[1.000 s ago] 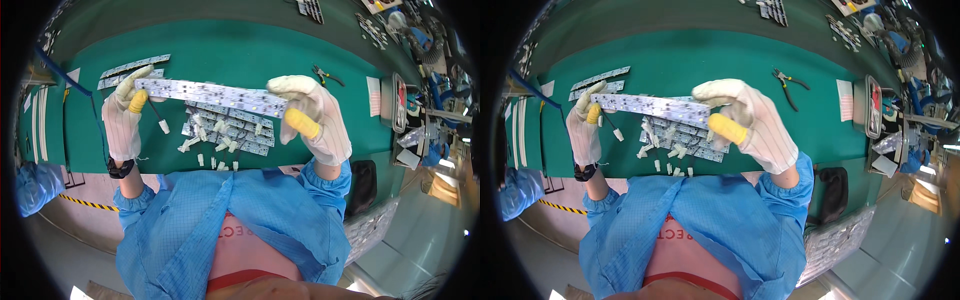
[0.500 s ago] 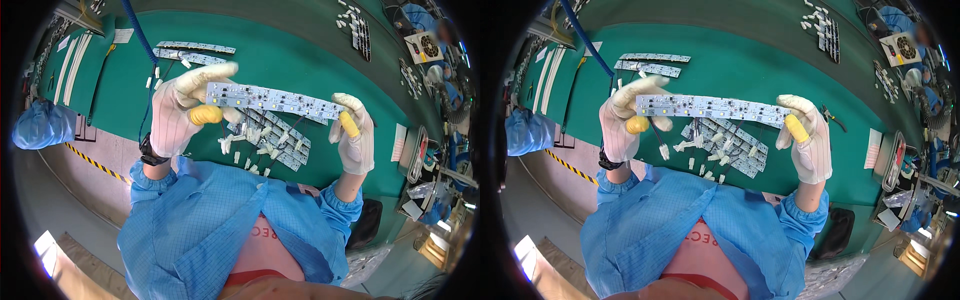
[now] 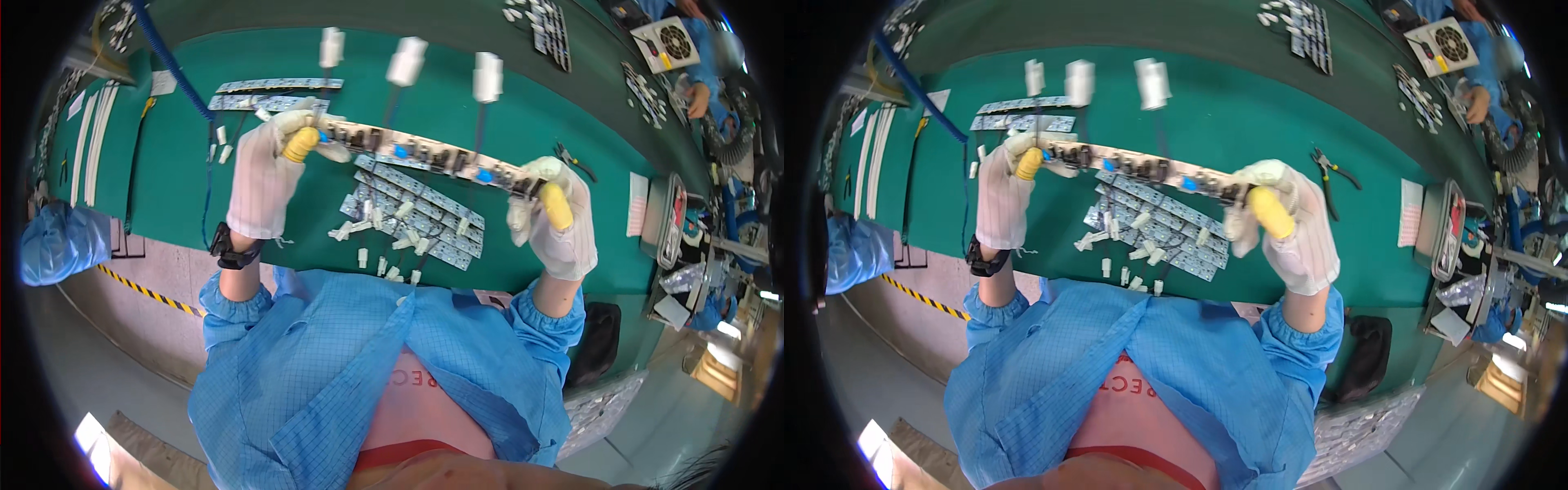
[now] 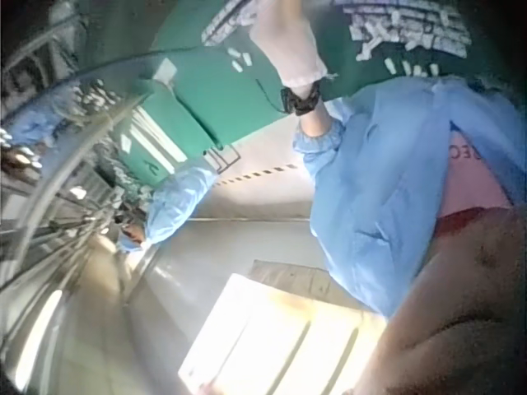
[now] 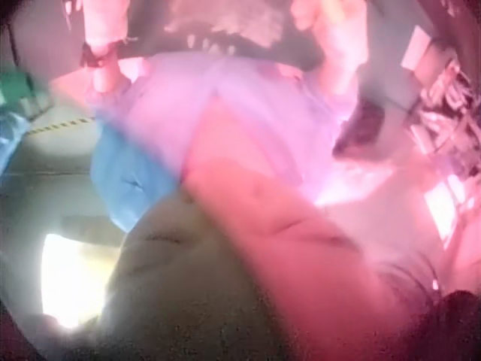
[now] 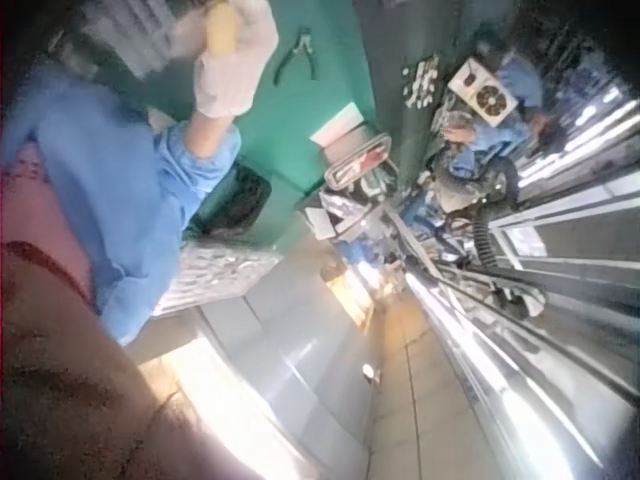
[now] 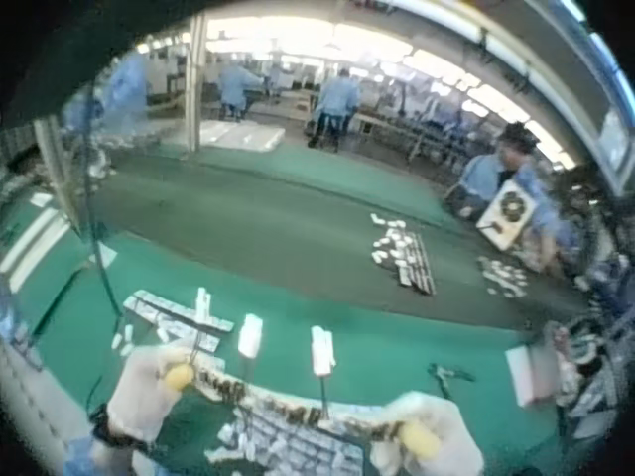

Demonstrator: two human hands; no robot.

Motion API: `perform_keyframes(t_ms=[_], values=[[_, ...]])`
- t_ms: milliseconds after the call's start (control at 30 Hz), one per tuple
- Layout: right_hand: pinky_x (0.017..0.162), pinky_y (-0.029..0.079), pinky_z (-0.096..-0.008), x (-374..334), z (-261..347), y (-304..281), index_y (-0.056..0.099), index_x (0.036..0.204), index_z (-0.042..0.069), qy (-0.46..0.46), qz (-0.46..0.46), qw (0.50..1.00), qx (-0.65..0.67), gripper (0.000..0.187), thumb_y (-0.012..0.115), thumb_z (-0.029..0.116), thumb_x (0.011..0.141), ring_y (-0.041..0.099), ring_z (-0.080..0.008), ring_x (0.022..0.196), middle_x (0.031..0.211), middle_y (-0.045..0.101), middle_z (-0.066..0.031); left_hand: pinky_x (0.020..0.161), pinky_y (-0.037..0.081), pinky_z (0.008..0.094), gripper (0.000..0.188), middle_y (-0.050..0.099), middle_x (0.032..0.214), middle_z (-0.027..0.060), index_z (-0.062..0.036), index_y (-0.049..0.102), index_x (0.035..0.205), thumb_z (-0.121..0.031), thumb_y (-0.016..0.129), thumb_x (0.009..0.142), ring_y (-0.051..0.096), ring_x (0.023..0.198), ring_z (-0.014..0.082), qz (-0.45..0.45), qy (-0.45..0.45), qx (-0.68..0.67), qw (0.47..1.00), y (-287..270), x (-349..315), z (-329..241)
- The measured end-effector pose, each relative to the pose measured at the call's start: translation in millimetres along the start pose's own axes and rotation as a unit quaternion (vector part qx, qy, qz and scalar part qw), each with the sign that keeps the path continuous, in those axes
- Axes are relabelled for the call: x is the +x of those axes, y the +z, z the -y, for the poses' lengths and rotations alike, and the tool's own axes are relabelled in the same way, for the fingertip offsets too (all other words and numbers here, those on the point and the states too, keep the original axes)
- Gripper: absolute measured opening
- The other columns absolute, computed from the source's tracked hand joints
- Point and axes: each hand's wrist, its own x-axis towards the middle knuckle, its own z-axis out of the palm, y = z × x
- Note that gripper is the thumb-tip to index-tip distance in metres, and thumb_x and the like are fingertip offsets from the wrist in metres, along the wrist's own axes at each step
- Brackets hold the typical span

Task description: Inspecting and sorting strips of printed circuit boards at a manual assembly station.

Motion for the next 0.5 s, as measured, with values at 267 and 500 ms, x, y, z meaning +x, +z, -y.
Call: perform_keyframes(t_ms=[267, 500], values=[[0.042, 0.042, -0.0229, 4, -28, -8, 0.055, 0.102, -0.002, -0.051, 0.021, 0.996, 0.07, 0.049, 0.057, 0.047, 0.091, 0.054, -0.014, 0.044, 0.064, 0.06, -0.0105, 0.083, 0.047, 0.0265, 0.03, 0.068, 0.102, 0.0111, 0.0014, 0.06, 0.117, -0.006, 0.051, 0.089, 0.063, 0.091, 0.0144, -0.041, 0.041, -0.055, 0.997, 9, 1, -12], [0.033, 0.04, -0.0277, 1, -26, -13, 0.053, 0.103, -0.002, 0.089, 0.012, 0.974, 0.21, 0.038, 0.053, 0.036, 0.095, 0.052, -0.0188, 0.041, 0.074, 0.062, -0.0129, 0.088, 0.046, 0.0322, 0.051, 0.07, 0.07, 0.0082, 0.0011, 0.057, 0.12, -0.042, 0.041, 0.099, 0.066, 0.08, 0.0169, 0.026, 0.087, -0.051, 0.995, -3, -7, -10]])
